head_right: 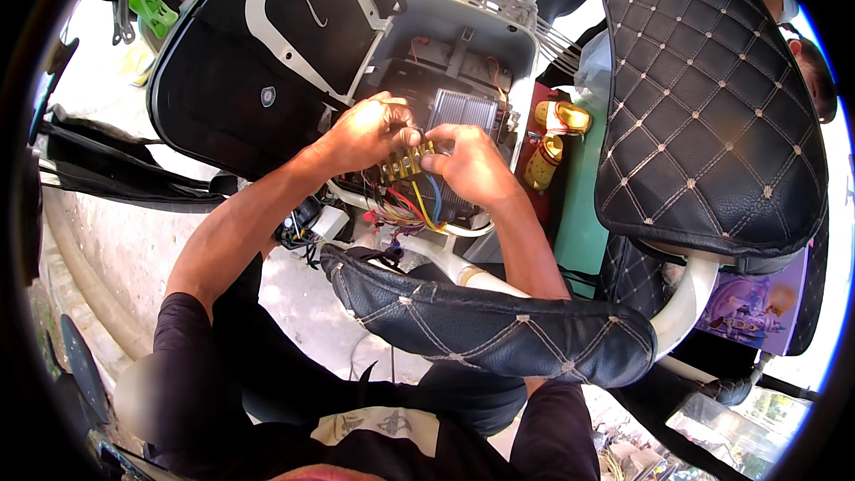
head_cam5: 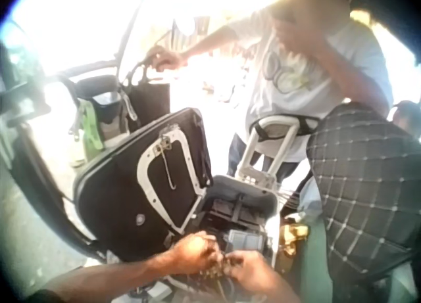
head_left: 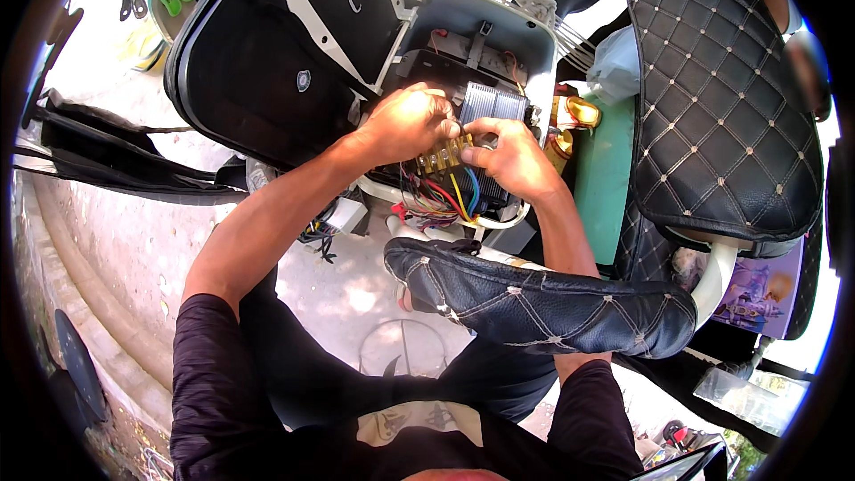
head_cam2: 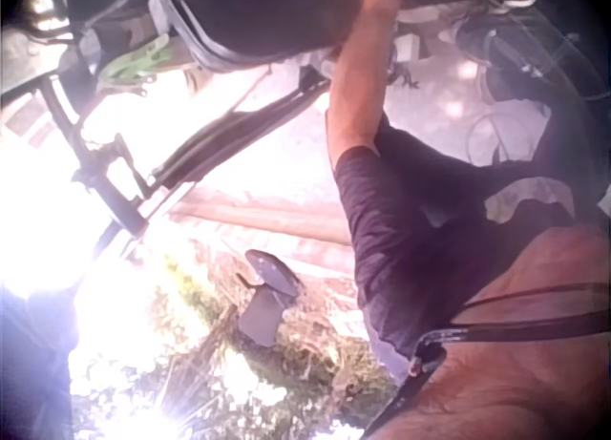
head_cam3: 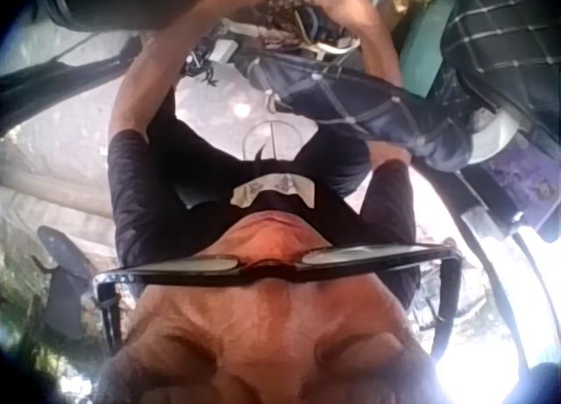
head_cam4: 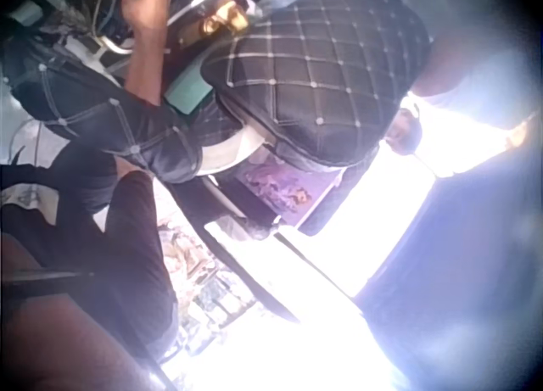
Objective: The person works on the wiring inside the under-seat compartment of a scooter, connecting and organizing wires by hand. The person then places a plastic cover over the compartment to close it.
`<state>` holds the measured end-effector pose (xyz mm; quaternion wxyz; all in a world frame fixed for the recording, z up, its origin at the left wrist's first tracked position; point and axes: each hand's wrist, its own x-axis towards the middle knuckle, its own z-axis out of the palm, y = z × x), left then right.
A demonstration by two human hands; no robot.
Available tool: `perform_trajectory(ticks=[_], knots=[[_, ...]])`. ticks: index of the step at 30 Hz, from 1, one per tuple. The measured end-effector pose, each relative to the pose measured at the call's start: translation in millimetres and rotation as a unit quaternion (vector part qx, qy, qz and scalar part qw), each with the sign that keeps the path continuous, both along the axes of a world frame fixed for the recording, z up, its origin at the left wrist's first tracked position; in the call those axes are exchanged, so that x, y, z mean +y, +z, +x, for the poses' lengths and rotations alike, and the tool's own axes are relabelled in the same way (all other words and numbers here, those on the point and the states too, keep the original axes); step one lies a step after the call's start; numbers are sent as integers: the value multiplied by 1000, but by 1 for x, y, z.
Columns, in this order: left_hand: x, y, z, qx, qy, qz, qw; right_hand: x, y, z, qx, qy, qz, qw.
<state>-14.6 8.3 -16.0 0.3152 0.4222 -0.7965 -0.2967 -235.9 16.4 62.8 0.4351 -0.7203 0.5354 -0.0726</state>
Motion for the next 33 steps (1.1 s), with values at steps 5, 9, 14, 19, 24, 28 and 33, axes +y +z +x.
perform_trajectory(ticks=[5, 9, 14, 19, 24, 28, 33], knots=[[-8, 22, 22, 104, -3, 131, 986, -3, -13, -8, -27, -3, -33, 999], [-5, 38, 32, -35, -41, -31, 998, -4, -20, -11, -41, -3, -40, 998], [6, 43, 24, -186, -69, -115, 973, -3, -9, -6, -28, 6, -26, 999], [8, 31, 18, -171, -39, -142, 974, -1, -11, -6, -30, 0, -32, 999], [9, 26, 19, -161, -29, -196, 967, -1, -5, -3, -24, 11, -12, 1000], [5, 31, 22, -205, -25, -183, 961, -6, -12, -9, -29, 32, -22, 999], [4, 40, 24, -117, 15, -31, 992, -7, -17, -12, -40, 9, 6, 999]])
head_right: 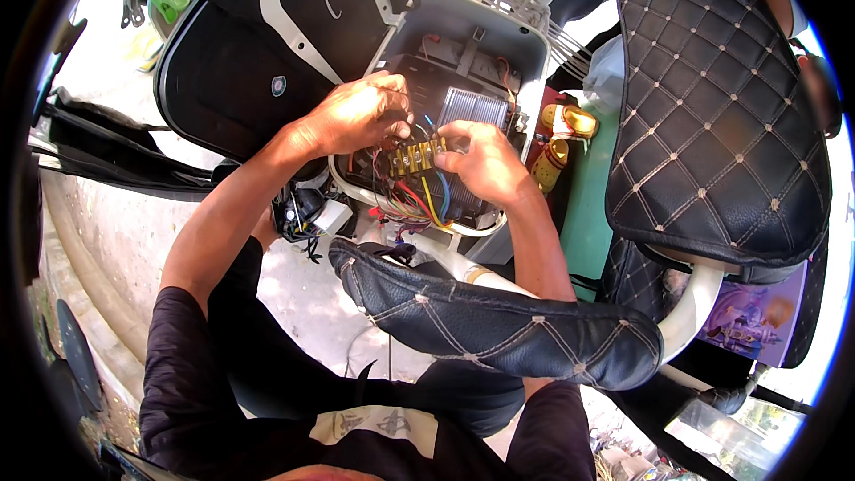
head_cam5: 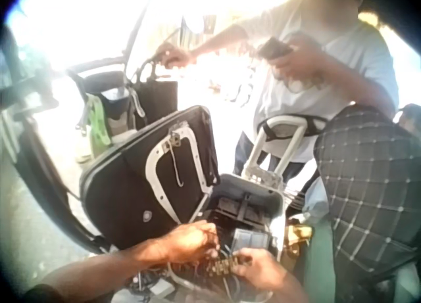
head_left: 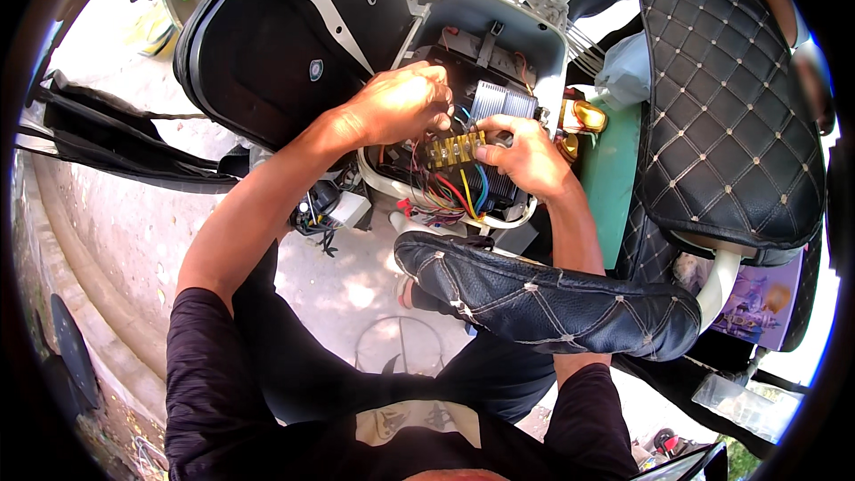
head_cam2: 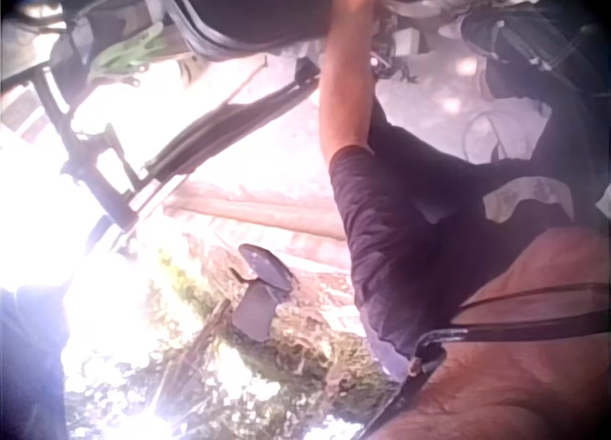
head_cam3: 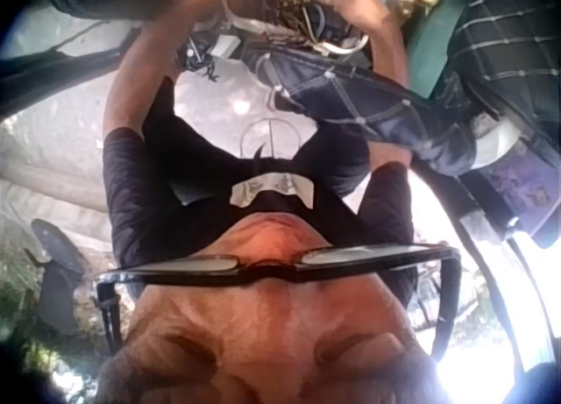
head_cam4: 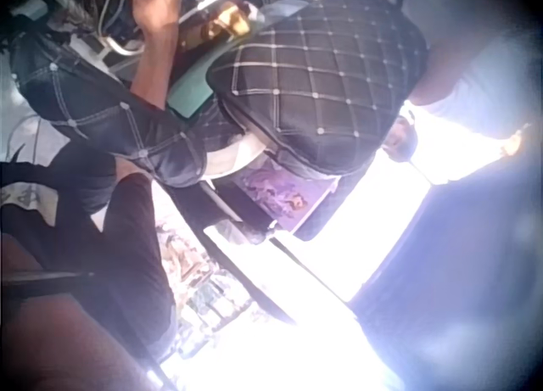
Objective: The person works on the wiring inside the under-seat compartment of a scooter, connecting and organizing wires by hand. The person then places a plastic cover over the compartment to close it.
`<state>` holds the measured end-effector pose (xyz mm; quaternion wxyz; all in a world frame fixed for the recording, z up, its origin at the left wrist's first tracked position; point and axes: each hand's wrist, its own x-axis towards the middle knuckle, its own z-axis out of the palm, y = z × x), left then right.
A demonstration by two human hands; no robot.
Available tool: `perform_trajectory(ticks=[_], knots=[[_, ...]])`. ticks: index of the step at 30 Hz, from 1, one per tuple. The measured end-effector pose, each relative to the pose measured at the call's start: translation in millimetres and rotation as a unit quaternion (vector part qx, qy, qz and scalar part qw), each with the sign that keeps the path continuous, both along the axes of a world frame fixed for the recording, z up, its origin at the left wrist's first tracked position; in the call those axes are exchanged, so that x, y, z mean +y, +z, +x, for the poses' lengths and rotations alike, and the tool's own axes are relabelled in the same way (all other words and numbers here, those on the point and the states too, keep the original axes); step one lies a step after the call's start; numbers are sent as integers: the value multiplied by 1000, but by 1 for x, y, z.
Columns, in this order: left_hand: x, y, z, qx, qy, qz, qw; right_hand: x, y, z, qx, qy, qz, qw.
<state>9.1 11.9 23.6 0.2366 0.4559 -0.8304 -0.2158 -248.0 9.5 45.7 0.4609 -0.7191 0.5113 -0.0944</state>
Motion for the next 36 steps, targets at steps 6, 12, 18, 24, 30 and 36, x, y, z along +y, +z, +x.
perform_trajectory(ticks=[6, 12, 18, 24, 30, 36], knots=[[-3, 1, -5, 35, -22, 28, 999, 0, 8, 4, 2, 5, 6, 1000], [-11, -25, -15, 238, -45, 254, 936, 2, 9, 2, 10, 10, -2, 1000], [-3, -26, -29, 88, -20, 74, 993, -1, 6, 3, 12, 29, -8, 999], [-4, -24, -22, 72, -13, 105, 992, 4, 11, 5, 6, 8, 4, 1000], [-9, -18, -18, 143, -9, 286, 947, 6, 9, 5, 4, 15, -23, 1000], [-7, -27, -23, 79, -7, 152, 985, 8, 13, 9, 27, 11, -20, 999]])
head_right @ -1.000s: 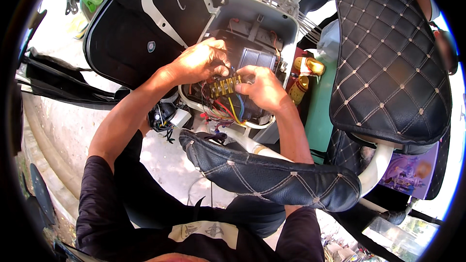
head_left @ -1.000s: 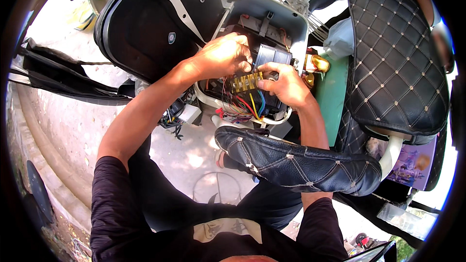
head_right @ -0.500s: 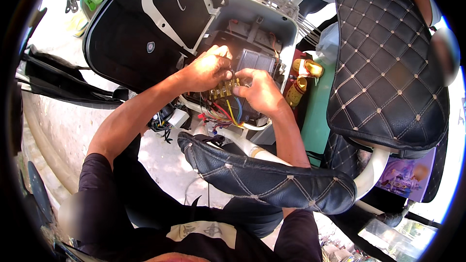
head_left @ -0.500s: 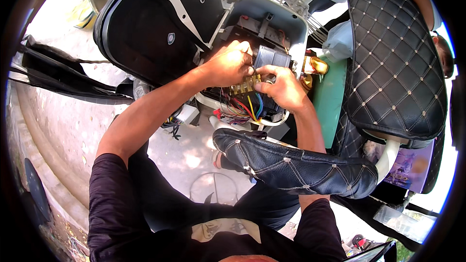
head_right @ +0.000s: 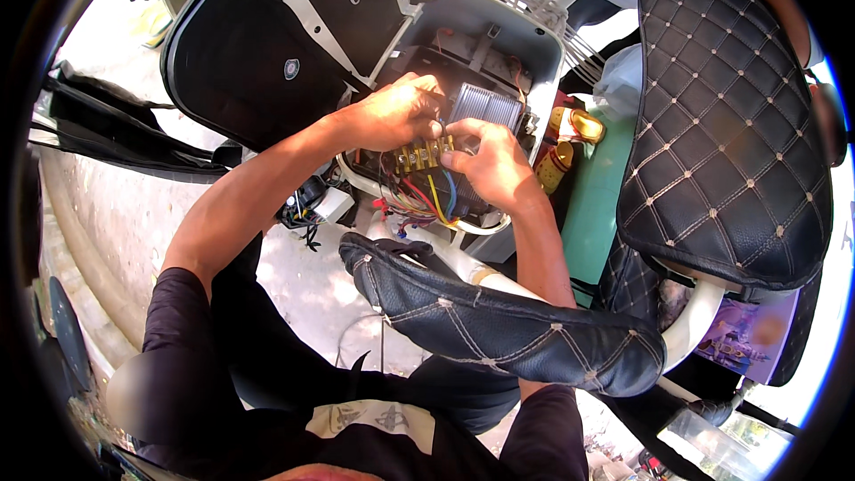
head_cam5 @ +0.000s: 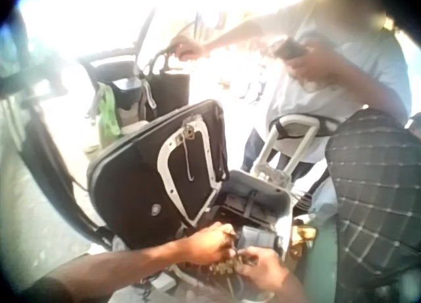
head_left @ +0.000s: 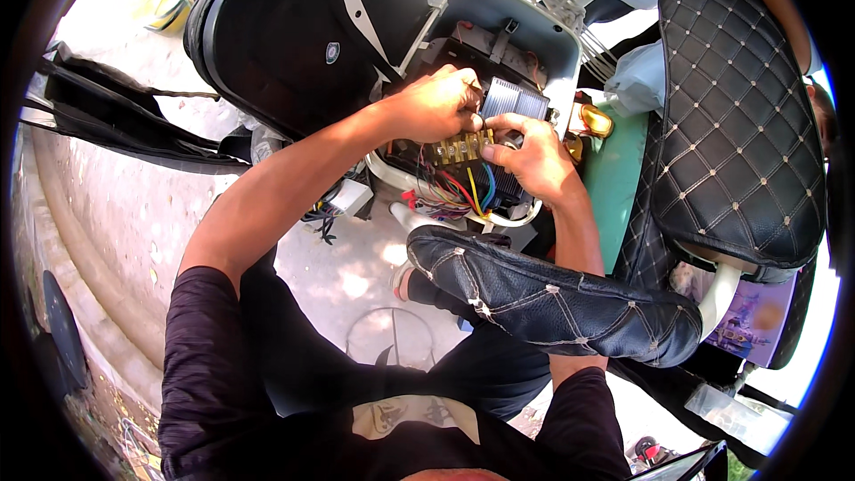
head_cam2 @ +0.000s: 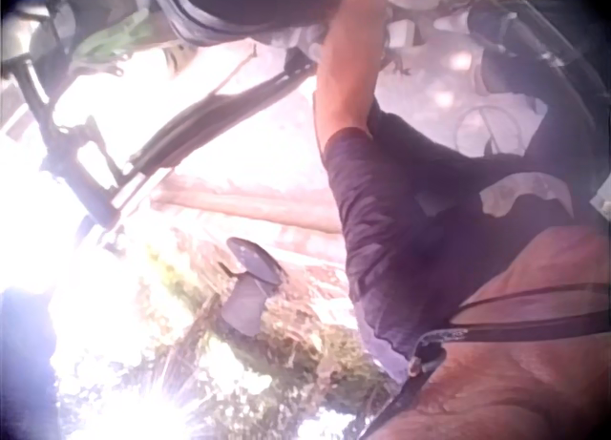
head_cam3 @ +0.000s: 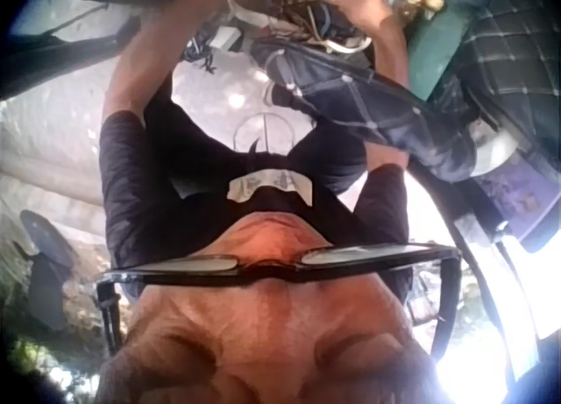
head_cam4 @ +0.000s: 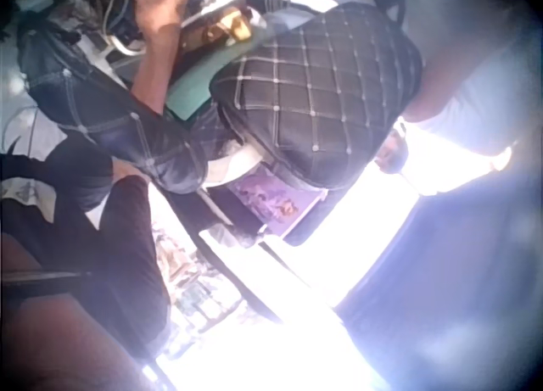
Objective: The person works on the wiring inside the under-seat compartment of a scooter, connecting and organizing wires by hand. The person then places a plastic cover over the compartment to close it.
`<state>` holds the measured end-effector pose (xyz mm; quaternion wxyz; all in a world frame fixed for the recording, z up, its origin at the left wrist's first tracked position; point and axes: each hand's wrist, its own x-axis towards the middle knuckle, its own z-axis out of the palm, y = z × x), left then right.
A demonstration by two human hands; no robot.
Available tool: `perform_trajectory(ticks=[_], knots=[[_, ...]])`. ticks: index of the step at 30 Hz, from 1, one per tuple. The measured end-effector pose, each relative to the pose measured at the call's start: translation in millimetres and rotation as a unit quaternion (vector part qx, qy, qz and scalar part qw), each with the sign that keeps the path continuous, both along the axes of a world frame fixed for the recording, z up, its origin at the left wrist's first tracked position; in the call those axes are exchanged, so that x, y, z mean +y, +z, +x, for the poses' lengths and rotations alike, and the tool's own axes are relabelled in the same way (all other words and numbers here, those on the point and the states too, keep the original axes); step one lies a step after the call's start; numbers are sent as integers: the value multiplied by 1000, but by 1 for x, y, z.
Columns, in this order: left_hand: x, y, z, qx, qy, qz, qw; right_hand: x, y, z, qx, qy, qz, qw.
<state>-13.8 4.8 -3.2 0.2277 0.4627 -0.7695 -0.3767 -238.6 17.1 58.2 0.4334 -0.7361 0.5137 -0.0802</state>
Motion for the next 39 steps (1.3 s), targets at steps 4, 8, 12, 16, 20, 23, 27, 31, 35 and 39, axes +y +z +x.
perform_trajectory(ticks=[4, 8, 12, 16, 20, 23, 27, 31, 35, 39], knots=[[-2, 5, 9, 60, -29, 29, 997, 1, 1, -2, -4, -5, 6, 1000], [-8, 1, 25, 57, 26, 38, 997, -1, 0, -4, 0, -10, 10, 1000], [-7, 23, 23, 17, 9, 81, 996, -5, -9, -16, -11, -32, 42, 999], [-6, 46, 23, -12, 10, -48, 999, -7, -1, -15, 24, -35, 36, 998], [18, 128, 37, 191, -143, 16, 971, -15, 2, -2, 44, -7, 34, 998], [45, 180, 26, 359, -303, -26, 882, -23, -24, -9, -115, -70, 29, 990], [109, 242, -10, 525, -348, 159, 761, -12, -8, -30, -87, -110, 53, 989], [128, 256, -37, 633, -392, 195, 638, -7, -11, -30, -94, -110, 80, 986], [140, 277, -12, 567, -497, -38, 656, 2, -5, -26, -97, -108, 78, 986], [195, 282, -8, 607, -393, -15, 691, 9, -2, -26, -94, -111, 80, 986]])
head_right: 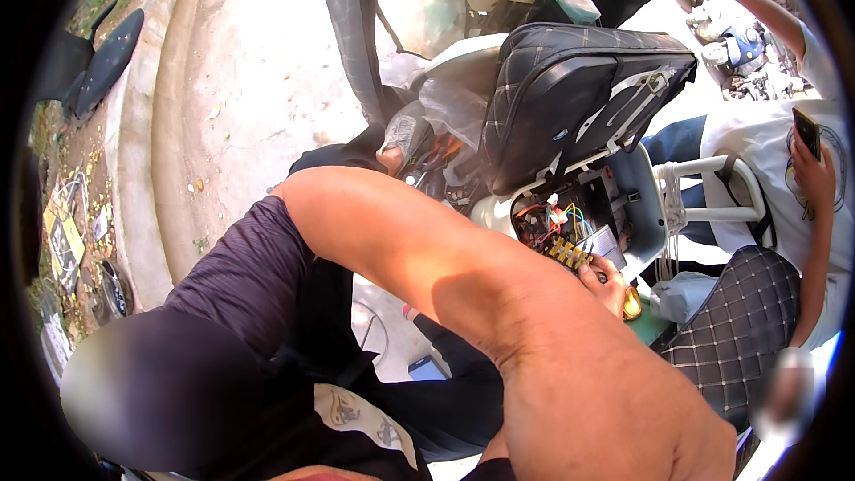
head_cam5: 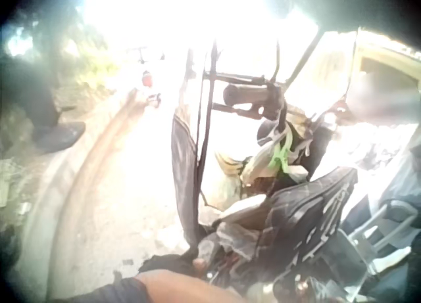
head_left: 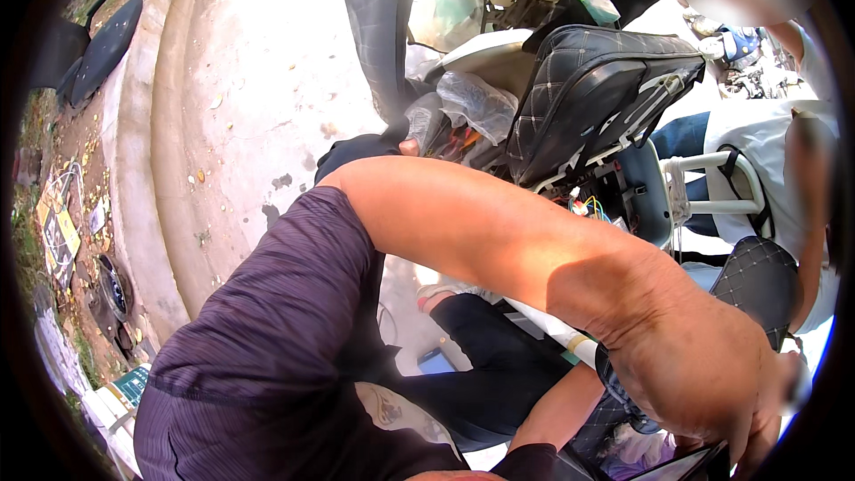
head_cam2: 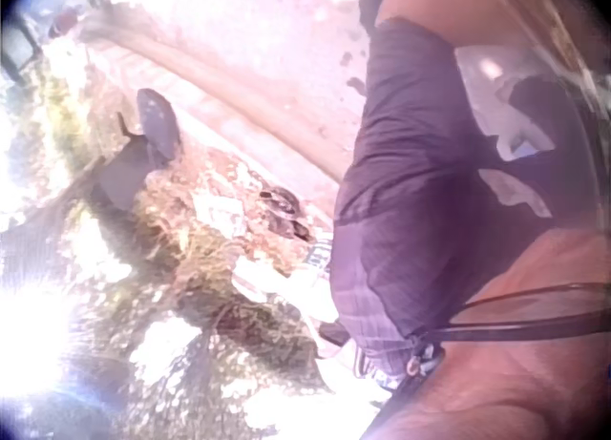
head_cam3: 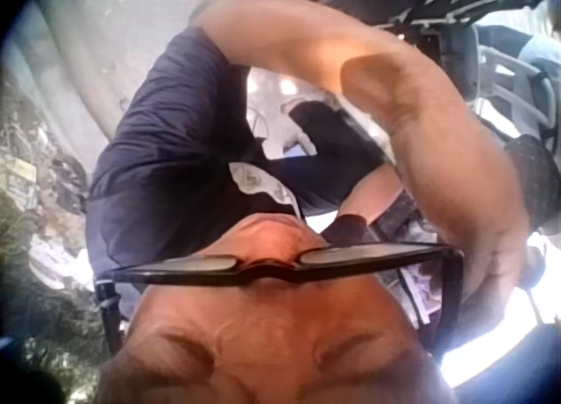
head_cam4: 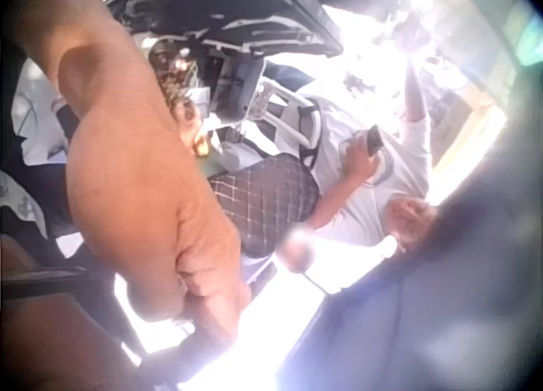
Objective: The person works on the wiring inside the under-seat compartment of a scooter, connecting and organizing wires by hand. The person then places a plastic cover over the compartment to close it.
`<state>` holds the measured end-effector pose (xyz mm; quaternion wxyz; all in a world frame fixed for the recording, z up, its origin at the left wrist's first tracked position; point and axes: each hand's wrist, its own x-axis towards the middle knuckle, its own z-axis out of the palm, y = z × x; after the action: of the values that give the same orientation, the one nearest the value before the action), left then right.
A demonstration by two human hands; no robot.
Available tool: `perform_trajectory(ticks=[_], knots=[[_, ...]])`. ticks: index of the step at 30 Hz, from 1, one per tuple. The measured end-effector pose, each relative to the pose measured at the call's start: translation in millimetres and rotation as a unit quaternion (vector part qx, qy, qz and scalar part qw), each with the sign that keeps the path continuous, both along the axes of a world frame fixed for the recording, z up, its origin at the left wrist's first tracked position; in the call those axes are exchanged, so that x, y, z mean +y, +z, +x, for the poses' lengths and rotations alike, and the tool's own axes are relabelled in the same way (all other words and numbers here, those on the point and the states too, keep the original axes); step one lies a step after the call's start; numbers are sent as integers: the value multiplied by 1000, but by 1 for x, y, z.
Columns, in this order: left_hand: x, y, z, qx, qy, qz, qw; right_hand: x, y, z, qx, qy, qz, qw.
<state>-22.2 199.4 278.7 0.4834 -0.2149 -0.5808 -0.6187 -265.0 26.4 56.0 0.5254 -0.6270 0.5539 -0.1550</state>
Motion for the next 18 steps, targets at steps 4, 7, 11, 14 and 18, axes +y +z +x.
perform_trajectory(ticks=[4, 7, 11, 14, 18], knots=[[28, 8, 25, -42, -80, 65, 994, 15, 3, -2, -4, -9, 3, 1000], [33, 4, 47, -102, 42, 34, 993, 20, 2, 17, -19, 9, 5, 1000], [-26, -60, 72, -227, 339, 48, 912, 24, 7, 1, -37, -17, -13, 999], [-43, -137, 110, -302, 438, 187, 826, 23, 1, 26, -98, 29, -1, 995], [-51, -176, 104, -451, 440, 221, 745, 51, 17, 30, -204, -21, 3, 979]])
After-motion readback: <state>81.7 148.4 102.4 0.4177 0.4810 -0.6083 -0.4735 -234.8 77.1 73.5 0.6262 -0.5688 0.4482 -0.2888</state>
